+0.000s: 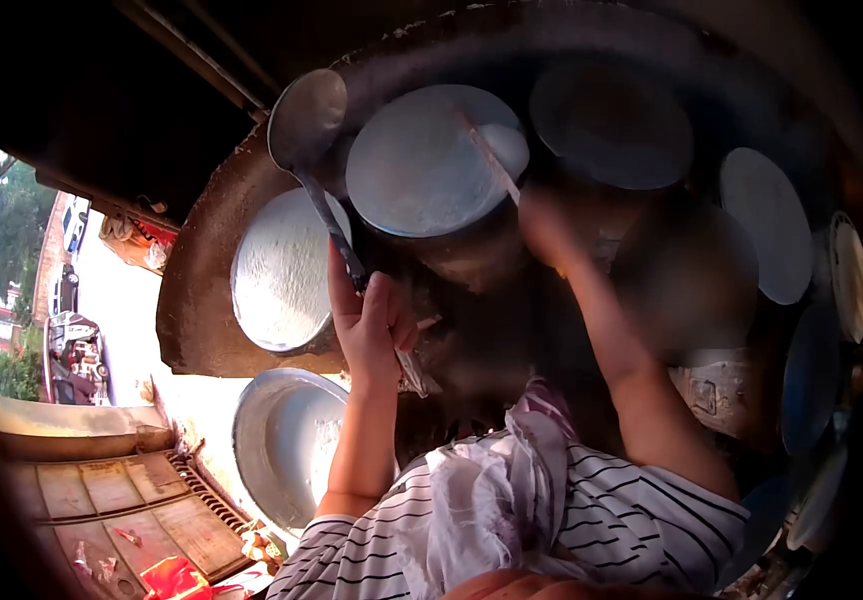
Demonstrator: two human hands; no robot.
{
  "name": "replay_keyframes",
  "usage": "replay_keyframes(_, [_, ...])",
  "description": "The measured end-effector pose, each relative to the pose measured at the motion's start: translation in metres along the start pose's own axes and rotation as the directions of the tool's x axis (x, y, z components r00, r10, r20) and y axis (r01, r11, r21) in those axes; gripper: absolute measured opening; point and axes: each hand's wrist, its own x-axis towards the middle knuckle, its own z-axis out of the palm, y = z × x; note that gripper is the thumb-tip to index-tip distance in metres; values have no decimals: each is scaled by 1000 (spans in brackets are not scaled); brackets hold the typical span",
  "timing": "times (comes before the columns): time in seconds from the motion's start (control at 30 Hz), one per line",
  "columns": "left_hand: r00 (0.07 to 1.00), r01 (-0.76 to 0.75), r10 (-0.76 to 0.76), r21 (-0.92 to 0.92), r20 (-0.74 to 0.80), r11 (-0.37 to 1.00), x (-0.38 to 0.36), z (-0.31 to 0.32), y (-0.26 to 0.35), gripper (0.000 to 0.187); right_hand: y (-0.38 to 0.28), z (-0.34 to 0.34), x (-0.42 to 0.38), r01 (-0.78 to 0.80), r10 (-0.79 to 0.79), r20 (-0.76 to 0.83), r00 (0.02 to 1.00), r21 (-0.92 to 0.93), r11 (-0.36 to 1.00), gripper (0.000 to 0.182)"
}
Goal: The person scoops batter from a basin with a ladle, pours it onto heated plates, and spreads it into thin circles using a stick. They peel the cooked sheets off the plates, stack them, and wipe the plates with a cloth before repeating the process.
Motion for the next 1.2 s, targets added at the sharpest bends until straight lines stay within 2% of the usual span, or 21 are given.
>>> replay_keyframes(0.13, [998,-37,32,81,62,996,31,24,-12,59,24,-31,-58,-51,115,263,958,-238,970,36])
replay_keyframes(0.2, [998,-6,1,76,67,997,46,39,-26,59,24,-78,-45,-117,118,92,989,-18,993,34])
replay_keyframes(0.3, [996,72,-75,70,37,995,75,76,-53,58,-17,-85,12,26,-5,75,997,-280,960,34])
replay_keyframes(0.33, [991,131,-131,15,22,991,83,89,-58,57,-8,-72,35,329,-327,67,943,-349,877,34])
replay_keyframes(0.4, [965,260,-262,-85,-19,962,94,107,-63,55,2,-62,51,557,-595,162,787,-601,573,34])
replay_keyframes(0.43, [938,347,-332,-229,102,909,99,100,-56,51,3,-66,41,544,-609,140,781,-632,553,35])
replay_keyframes(0.47, [879,473,-351,-493,324,730,103,86,-52,47,4,-78,29,513,-617,86,782,-650,561,35])
replay_keyframes(0.53, [800,592,-400,-695,447,408,102,83,-28,46,22,-115,17,420,-613,-96,784,-645,638,36])
replay_keyframes(0.57, [798,597,-398,-685,453,417,107,77,-33,41,31,-121,17,562,-765,-60,641,-642,522,37])
replay_keyframes(0.6, [799,591,-456,-650,392,477,120,75,-44,38,8,-113,-1,350,-451,3,893,-634,690,37])
replay_keyframes(0.67, [810,564,-532,-583,249,585,143,75,-73,32,17,-95,21,420,-556,125,822,-792,442,38])
replay_keyframes(0.7, [747,620,-565,-673,349,404,153,69,-85,11,12,-100,30,445,-574,143,806,-785,430,38])
replay_keyframes(0.8, [602,646,-706,-748,374,155,147,65,-67,25,17,-124,65,526,-688,75,722,-706,474,37])
replay_keyframes(0.87, [589,670,-691,-731,419,128,145,53,-68,34,4,-121,55,625,-650,198,734,-571,532,35])
replay_keyframes(0.93, [610,659,-681,-737,405,151,154,54,-74,33,-31,-107,32,494,-423,299,856,-713,498,29])
replay_keyframes(0.97, [620,664,-682,-722,388,194,161,56,-80,29,-21,-104,35,621,-601,309,737,-659,423,27])
replay_keyframes(1.07, [707,630,-656,-658,265,413,173,57,-92,22,-1,-99,15,347,-346,89,934,-454,820,28])
replay_keyframes(1.1, [736,622,-612,-646,290,442,171,48,-101,15,36,-94,13,306,-359,-90,929,-357,883,30])
replay_keyframes(1.13, [758,579,-622,-645,199,499,167,45,-112,20,33,-80,-10,216,-257,-90,962,-326,921,32])
replay_keyframes(1.17, [757,543,-647,-634,87,551,153,44,-125,25,27,-59,-35,-29,22,-47,999,-150,988,33])
replay_keyframes(1.2, [764,512,-645,-604,-6,611,144,51,-135,30,33,-41,-46,-51,52,9,999,-86,995,34])
